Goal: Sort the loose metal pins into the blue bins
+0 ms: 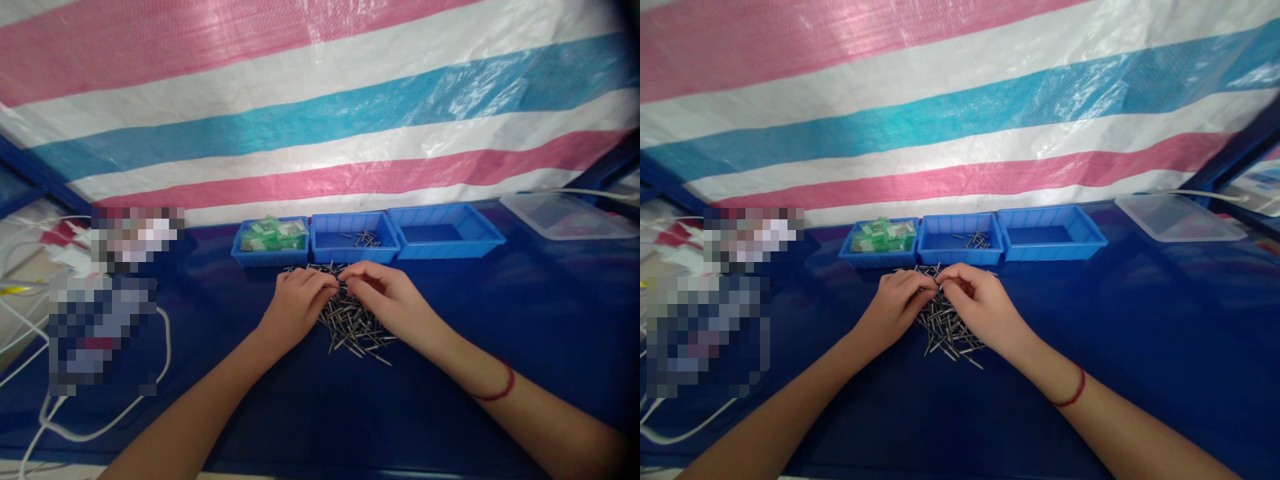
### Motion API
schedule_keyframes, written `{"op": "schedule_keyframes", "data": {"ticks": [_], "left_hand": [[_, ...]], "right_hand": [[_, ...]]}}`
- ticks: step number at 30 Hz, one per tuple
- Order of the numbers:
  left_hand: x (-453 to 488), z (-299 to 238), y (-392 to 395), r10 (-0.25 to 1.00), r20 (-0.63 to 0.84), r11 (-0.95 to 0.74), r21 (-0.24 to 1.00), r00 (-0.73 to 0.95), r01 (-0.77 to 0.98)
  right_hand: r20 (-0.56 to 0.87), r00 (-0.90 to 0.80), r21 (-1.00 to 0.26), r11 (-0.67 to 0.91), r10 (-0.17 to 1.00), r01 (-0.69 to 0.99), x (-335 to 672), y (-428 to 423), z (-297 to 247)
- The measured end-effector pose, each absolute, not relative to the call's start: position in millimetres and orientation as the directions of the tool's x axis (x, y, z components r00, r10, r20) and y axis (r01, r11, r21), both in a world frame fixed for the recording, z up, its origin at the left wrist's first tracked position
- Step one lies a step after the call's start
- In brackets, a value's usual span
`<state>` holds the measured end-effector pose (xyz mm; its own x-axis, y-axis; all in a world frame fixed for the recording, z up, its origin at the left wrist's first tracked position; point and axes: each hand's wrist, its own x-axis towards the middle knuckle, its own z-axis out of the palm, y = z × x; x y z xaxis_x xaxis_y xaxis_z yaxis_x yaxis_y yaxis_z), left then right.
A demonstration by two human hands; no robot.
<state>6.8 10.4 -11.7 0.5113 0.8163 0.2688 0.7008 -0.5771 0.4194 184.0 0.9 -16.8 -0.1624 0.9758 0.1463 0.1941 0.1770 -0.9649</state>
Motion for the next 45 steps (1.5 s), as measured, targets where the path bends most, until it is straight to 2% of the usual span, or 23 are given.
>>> {"op": "schedule_keyframes", "data": {"ticks": [3,6,12,14,18,20,23,29,33,40,43,45], "left_hand": [[4,-8,11,0.829,0.34,-0.558,0.557,0.443,0.616],[2,-6,8,0.846,0.349,-0.527,0.662,0.404,0.533],[2,-7,5,0.918,0.274,-0.382,0.807,0.288,0.45],[2,-9,5,0.935,0.236,-0.328,0.858,0.266,0.395],[3,-10,3,0.952,0.167,-0.24,0.929,0.258,0.282],[4,-10,1,0.949,0.166,-0.24,0.932,0.268,0.273],[3,-9,-1,0.942,0.184,-0.267,0.918,0.281,0.293],[2,-9,-1,0.928,0.244,-0.334,0.88,0.283,0.338],[1,-9,0,0.921,0.26,-0.356,0.863,0.289,0.358],[0,-7,1,0.862,0.318,-0.469,0.793,0.394,0.388],[1,-3,-1,0.818,0.361,-0.547,0.729,0.447,0.412],[2,-3,-2,0.825,0.37,-0.55,0.697,0.427,0.46]], "right_hand": [[0.176,-0.222,-0.923,0.239,0.959,0.302,184,-1,-18],[0.171,-0.262,-0.901,0.258,0.95,0.349,184,-2,-18],[0.123,-0.308,-0.945,0.205,0.944,0.254,184,-3,-13],[0.078,-0.302,-0.972,0.14,0.95,0.189,182,-3,-10],[-0.11,-0.319,-0.994,-0.109,0.941,0.022,179,-7,-7],[-0.161,-0.304,-0.983,-0.18,0.939,-0.036,177,-9,-6],[-0.168,-0.269,-0.975,-0.2,0.948,-0.095,176,-11,-5],[-0.047,-0.182,-0.981,-0.08,0.982,-0.179,176,-9,-3],[0.071,-0.126,-0.987,0.051,0.989,-0.153,176,-11,-2],[0.223,-0.164,-0.973,0.208,0.961,-0.104,175,-18,-4],[0.253,-0.155,-0.967,0.252,0.955,-0.026,175,-18,-6],[0.256,-0.097,-0.965,0.26,0.962,0.025,179,-13,-6]]}}
